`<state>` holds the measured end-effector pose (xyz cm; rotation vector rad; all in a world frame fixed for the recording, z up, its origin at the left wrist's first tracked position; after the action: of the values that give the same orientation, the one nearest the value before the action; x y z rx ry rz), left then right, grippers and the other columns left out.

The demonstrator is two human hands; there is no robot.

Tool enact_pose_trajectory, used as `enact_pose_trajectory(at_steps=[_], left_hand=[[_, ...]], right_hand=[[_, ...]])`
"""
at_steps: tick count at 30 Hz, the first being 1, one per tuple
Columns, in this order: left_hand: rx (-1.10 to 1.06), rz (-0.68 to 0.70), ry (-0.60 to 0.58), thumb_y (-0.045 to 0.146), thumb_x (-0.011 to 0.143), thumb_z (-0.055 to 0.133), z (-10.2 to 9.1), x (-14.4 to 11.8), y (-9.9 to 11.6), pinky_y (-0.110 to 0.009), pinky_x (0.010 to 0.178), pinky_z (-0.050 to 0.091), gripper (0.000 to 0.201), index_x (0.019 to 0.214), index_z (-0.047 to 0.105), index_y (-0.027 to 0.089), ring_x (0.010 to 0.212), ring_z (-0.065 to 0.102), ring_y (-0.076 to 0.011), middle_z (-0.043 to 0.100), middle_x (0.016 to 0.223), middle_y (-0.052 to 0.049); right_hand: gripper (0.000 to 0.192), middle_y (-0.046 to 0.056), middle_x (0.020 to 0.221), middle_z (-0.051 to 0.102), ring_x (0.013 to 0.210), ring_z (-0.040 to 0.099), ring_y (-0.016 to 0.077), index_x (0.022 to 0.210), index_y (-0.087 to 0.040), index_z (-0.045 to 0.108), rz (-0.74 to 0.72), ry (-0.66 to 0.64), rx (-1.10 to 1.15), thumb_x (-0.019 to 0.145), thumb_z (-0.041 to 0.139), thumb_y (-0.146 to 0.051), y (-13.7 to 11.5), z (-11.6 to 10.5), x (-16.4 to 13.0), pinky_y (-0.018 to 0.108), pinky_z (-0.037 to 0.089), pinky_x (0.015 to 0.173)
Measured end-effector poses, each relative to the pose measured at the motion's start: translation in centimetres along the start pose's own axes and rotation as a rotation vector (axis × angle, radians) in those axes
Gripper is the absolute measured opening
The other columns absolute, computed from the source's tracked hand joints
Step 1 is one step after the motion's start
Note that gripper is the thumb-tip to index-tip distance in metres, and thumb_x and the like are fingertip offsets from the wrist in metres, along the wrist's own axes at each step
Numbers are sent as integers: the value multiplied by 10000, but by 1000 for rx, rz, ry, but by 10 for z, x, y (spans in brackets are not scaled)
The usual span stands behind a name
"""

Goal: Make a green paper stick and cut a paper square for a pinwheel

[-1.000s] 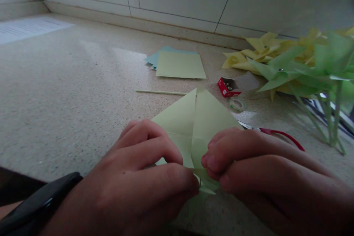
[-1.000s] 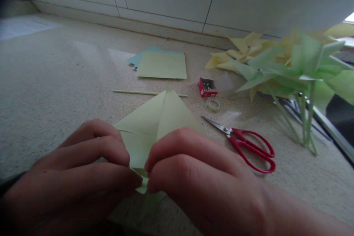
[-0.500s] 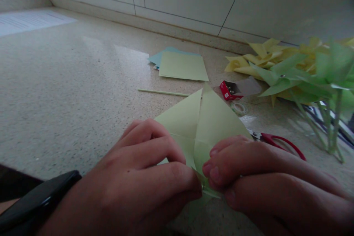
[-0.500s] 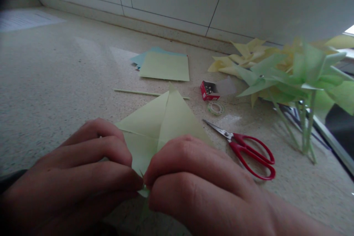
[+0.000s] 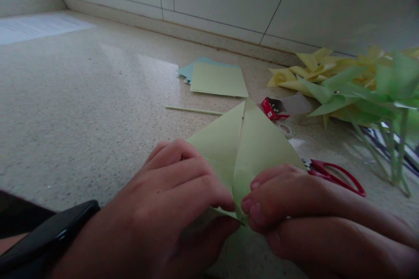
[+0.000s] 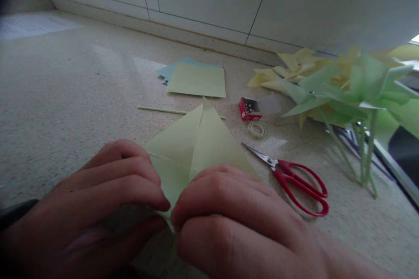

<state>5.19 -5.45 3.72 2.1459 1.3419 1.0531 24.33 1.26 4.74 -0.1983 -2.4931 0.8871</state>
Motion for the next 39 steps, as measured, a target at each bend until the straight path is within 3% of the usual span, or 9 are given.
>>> enact_pose_trajectory(at_steps=[4,8,12,16,22,29,33,39], left_hand=[[-25,8,-6,150,925,694,0,-1,0,-315,833,442,251,1133,598,252,919,576,-168,708,989,39],[-45,49,-36,109,937,661,2,2,0,-320,841,417,156,1007,623,244,869,569,-147,702,921,62],[-48,-6,-23,138,950,653,1,4,-2,-303,822,416,101,937,620,233,854,544,-138,669,891,57],[-54,-36,-25,123,934,666,-1,5,0,-286,839,423,140,933,604,248,889,547,-131,665,928,66],[-57,-66,-15,114,917,655,0,4,-2,-310,829,431,141,906,596,241,897,533,-158,647,876,49],[-48,-106,-15,148,926,629,-1,5,-2,-318,798,456,104,885,607,241,900,538,-179,644,864,29],[-50,-146,-17,187,917,648,-1,4,-4,-318,795,489,97,968,635,268,927,563,-188,654,925,20],[-79,-210,-14,207,908,660,-2,2,-7,-332,796,532,112,994,675,277,920,603,-200,651,947,0]], right_hand=[[114,23,1024,708,990,690,190,1073,-264,656,6,70,-62,1024,554,-268,0,-3,2,312,562,941],[134,26,1030,713,953,699,199,1079,-272,662,-14,16,-56,964,630,-212,-2,-4,8,296,587,861],[299,38,1058,700,933,698,213,1132,-291,618,93,52,-49,873,724,-186,4,-5,11,290,597,782],[441,20,1087,687,991,672,203,1234,-311,553,243,72,-74,852,761,-237,12,-1,12,289,572,820],[264,-34,909,660,853,629,124,1044,-275,618,237,72,-34,842,758,-179,9,1,23,230,514,736],[116,-14,856,668,806,628,129,934,-234,665,299,56,-35,855,733,-184,9,-1,28,245,491,701],[32,-5,840,678,779,634,136,890,-231,671,354,40,2,887,701,-220,8,-1,28,254,492,682],[36,-2,837,700,751,649,142,900,-240,675,390,46,30,882,684,-211,8,-2,27,250,508,659]])
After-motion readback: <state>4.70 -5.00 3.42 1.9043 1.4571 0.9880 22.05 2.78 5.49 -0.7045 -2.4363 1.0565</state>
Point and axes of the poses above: each hand's wrist, its own x-axis towards the middle knuckle, its own z-axis out of the palm, y = z × x, the point moved 4 cm from there along x, towards the middle knuckle
